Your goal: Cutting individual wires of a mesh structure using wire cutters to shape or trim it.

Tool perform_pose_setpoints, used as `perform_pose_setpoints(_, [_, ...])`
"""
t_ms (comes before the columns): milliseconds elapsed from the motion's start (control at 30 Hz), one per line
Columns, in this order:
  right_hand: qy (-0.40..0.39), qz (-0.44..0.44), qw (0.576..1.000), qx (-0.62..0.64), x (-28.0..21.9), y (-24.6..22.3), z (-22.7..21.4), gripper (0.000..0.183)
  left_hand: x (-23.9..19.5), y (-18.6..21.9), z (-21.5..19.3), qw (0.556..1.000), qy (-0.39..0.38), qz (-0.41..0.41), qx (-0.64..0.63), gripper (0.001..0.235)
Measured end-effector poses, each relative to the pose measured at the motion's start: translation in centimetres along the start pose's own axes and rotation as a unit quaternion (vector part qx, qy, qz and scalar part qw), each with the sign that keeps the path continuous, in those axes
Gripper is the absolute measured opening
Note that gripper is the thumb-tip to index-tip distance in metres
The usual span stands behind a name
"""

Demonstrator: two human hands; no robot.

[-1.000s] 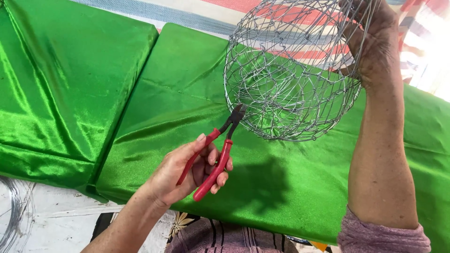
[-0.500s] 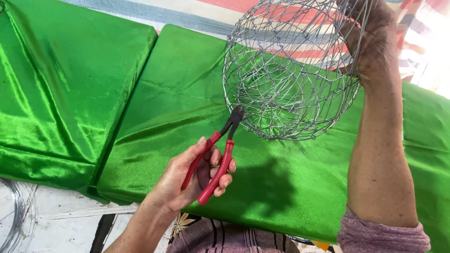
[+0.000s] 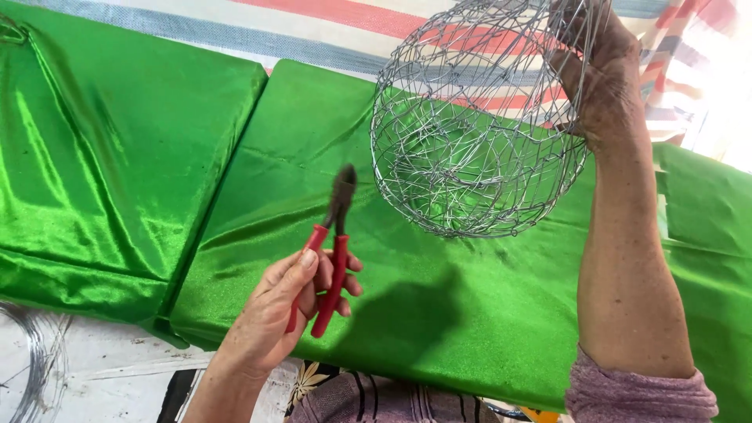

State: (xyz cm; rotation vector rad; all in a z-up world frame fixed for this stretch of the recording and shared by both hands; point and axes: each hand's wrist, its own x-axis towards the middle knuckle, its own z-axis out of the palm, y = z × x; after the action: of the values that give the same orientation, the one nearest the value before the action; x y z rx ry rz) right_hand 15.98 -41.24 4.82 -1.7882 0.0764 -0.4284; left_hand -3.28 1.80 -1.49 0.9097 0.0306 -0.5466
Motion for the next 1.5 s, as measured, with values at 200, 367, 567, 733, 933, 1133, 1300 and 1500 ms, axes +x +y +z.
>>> perform_pose_setpoints(200, [-0.068,-0.023,0.997,0.018,-1.8,-2.2,0.6,0.033,2.9,2.4,1.3,0.988,0.148,0.031,0.015,0.014])
perform_pose_setpoints(367, [-0.142,-0.171,0.96,-0.17,-4.7,-6.5,1.2,0.051,7.8,2.1,0.7,0.983,0.123,0.118,0.065,0.019])
perform_pose_setpoints(567, [-0.06,-0.16,0.97,-0.175,-10.2,-9.3,1.1,0.054,10.6,1.2,0.6,0.968,0.116,0.187,0.123,0.025])
perform_pose_setpoints(733, [0.055,-0.257,0.944,-0.199,-15.7,-6.6,2.7,0.035,11.3,0.6,1.1,0.962,0.119,0.204,0.137,0.024])
perform_pose_setpoints(933, [0.136,-0.214,0.934,-0.253,-18.3,-5.9,5.3,0.053,12.2,-0.3,2.3,0.951,0.153,0.227,0.141,0.019])
perform_pose_setpoints(1133, [0.142,-0.185,0.937,-0.259,-15.7,-5.8,5.0,0.047,15.0,-1.5,1.5,0.943,0.151,0.27,0.125,0.02])
perform_pose_setpoints(1300, [0.144,-0.148,0.951,-0.232,-14.4,-4.9,4.9,0.041,17.0,-1.9,1.2,0.95,0.146,0.251,0.112,0.021])
perform_pose_setpoints(1500, [0.157,-0.123,0.952,-0.23,-13.2,-4.8,5.3,0.046,17.9,-2.3,0.9,0.958,0.133,0.229,0.113,0.022])
